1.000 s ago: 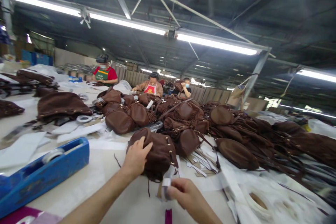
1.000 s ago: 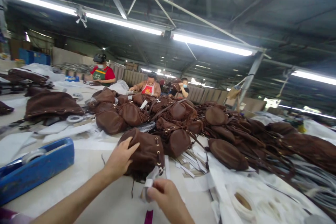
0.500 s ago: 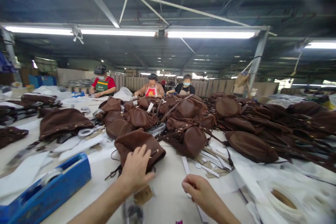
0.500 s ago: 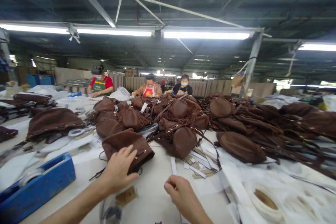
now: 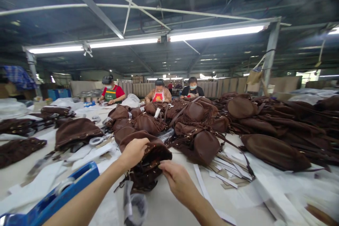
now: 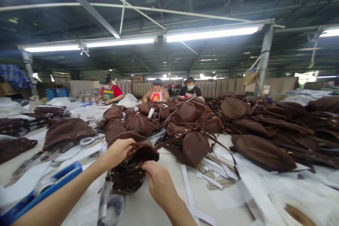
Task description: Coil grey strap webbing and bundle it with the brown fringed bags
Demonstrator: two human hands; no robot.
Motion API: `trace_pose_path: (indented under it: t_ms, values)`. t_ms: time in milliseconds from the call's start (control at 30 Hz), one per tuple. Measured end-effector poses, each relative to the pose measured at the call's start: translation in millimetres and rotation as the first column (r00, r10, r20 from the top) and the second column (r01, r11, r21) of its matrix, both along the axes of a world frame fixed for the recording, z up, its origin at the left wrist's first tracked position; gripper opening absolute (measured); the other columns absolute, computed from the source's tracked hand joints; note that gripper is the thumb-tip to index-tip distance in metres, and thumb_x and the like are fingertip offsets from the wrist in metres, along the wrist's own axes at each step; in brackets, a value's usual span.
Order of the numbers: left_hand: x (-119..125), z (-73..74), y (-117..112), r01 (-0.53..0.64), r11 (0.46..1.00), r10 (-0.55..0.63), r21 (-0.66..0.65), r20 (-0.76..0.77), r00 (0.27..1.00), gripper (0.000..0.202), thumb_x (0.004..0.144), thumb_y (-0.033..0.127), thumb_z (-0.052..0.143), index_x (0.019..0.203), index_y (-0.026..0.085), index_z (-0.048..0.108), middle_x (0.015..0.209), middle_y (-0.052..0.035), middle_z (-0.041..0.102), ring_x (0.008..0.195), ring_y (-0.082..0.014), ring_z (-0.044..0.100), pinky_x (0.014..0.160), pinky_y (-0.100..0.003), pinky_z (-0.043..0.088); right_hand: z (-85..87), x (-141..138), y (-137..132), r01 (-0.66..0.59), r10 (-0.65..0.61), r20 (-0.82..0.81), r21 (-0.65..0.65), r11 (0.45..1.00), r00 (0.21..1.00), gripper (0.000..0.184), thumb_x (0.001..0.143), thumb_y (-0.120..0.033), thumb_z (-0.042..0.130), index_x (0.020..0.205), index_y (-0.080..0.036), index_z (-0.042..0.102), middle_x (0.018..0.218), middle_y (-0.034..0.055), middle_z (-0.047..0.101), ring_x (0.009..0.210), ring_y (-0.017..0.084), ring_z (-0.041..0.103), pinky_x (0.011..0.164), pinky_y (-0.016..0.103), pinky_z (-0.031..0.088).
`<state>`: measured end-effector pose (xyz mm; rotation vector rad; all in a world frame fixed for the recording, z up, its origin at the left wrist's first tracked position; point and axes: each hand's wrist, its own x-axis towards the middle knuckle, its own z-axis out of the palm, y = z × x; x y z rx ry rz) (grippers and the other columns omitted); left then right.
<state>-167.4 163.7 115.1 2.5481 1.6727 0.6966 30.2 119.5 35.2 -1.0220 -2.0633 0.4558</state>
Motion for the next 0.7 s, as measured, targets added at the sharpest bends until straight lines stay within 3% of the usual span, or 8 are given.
trace_pose_path:
  t_ms: [67, 167, 333, 400, 467, 567, 633, 700]
  values:
    - [-0.2, -3.7, -4.4, 0.007, 1.0, -0.007, 0.001, 0.005, 1.0, 0.026, 0.087, 0.014, 0.044, 0.088, 0.021, 0.068, 0.086, -0.0037, 0.071, 0.084, -0.0188, 0.065, 0.072, -0.024, 0.043, 2.8, -25.7, 12.7, 0.005, -0.009, 0.145, 0.028, 1.0, 0.989, 0.038, 0.083, -0.008, 0.041, 0.107, -0.021, 0.068, 0.116, 0.0077, 0.067, 0.107, 0.021, 0.06, 0.091, 0.029, 0.044]
    - [-8.0, -2.9, -6.1, -0.034, 0.999, 0.034, 0.032, 0.025, 0.999, 0.026, 0.089, 0.015, 0.043, 0.093, 0.023, 0.067, 0.091, -0.0028, 0.071, 0.088, -0.0186, 0.064, 0.075, -0.024, 0.043, -5.2, -54.2, 27.4, 0.02, -0.015, 0.262, -0.017, 1.0, 0.965, 0.037, 0.077, -0.008, 0.048, 0.107, -0.014, 0.069, 0.114, 0.0164, 0.067, 0.108, 0.03, 0.059, 0.093, 0.038, 0.043]
    - [-23.0, 5.4, -6.0, -0.123, 0.989, 0.12, 0.084, 0.04, 0.992, 0.026, 0.09, 0.016, 0.042, 0.1, 0.025, 0.065, 0.098, -0.0021, 0.071, 0.093, -0.0196, 0.064, 0.078, -0.026, 0.042, -24.9, -62.9, 31.0, -0.001, 0.027, 0.354, -0.076, 0.997, 0.935, 0.034, 0.077, -0.009, 0.05, 0.103, -0.006, 0.071, 0.108, 0.0248, 0.068, 0.103, 0.037, 0.061, 0.088, 0.043, 0.044]
    - [-25.3, 5.6, -8.7, -0.1, 0.992, 0.099, 0.079, 0.02, 0.995, 0.025, 0.089, 0.016, 0.043, 0.096, 0.025, 0.065, 0.094, -0.0016, 0.071, 0.09, -0.0196, 0.064, 0.075, -0.025, 0.042, -25.4, -56.1, 27.4, -0.026, 0.054, 0.35, -0.084, 0.996, 0.935, 0.029, 0.077, -0.012, 0.052, 0.098, -0.009, 0.072, 0.104, 0.0219, 0.07, 0.098, 0.034, 0.063, 0.083, 0.039, 0.046]
    - [-29.0, 4.7, -11.7, -0.063, 0.995, 0.063, 0.078, 0.0, 0.998, 0.025, 0.088, 0.015, 0.043, 0.093, 0.025, 0.065, 0.089, -0.0013, 0.071, 0.087, -0.0194, 0.064, 0.073, -0.025, 0.041, -21.0, -46.5, 22.0, -0.084, 0.111, 0.325, -0.096, 0.992, 0.939, 0.025, 0.078, -0.013, 0.052, 0.091, -0.015, 0.073, 0.097, 0.0128, 0.073, 0.089, 0.026, 0.066, 0.076, 0.031, 0.047]
    - [-43.0, 5.8, -12.8, -0.067, 0.99, 0.057, 0.128, 0.083, 0.995, 0.024, 0.089, 0.017, 0.04, 0.09, 0.023, 0.063, 0.086, -0.0019, 0.07, 0.083, -0.0189, 0.063, 0.071, -0.025, 0.041, -9.8, -31.7, 14.2, -0.138, 0.153, 0.125, -0.121, 0.983, 0.98, 0.021, 0.082, -0.017, 0.048, 0.08, -0.02, 0.069, 0.075, 0.0006, 0.071, 0.071, 0.016, 0.065, 0.063, 0.021, 0.045]
    - [-56.4, 11.6, -10.2, -0.126, 0.976, 0.088, 0.18, 0.203, 0.975, 0.025, 0.089, 0.021, 0.037, 0.091, 0.022, 0.062, 0.083, -0.0021, 0.069, 0.078, -0.019, 0.062, 0.069, -0.026, 0.042, -3.1, -25.2, 12.9, -0.021, 0.02, -0.009, -0.062, 0.998, 1.0, 0.009, 0.079, -0.023, 0.055, 0.076, -0.02, 0.062, 0.071, -0.0008, 0.065, 0.066, 0.015, 0.061, 0.06, 0.022, 0.042]
    - [-69.1, 23.5, -6.1, -0.191, 0.953, 0.12, 0.233, 0.289, 0.95, 0.026, 0.09, 0.025, 0.036, 0.091, 0.022, 0.062, 0.08, -0.0019, 0.068, 0.075, -0.0195, 0.062, 0.069, -0.027, 0.042, 1.8, -23.1, 16.9, 0.146, -0.145, -0.07, 0.002, 0.989, 0.987, 0.014, 0.073, -0.029, 0.063, 0.081, -0.02, 0.056, 0.076, -0.0002, 0.062, 0.065, 0.016, 0.057, 0.061, 0.026, 0.041]
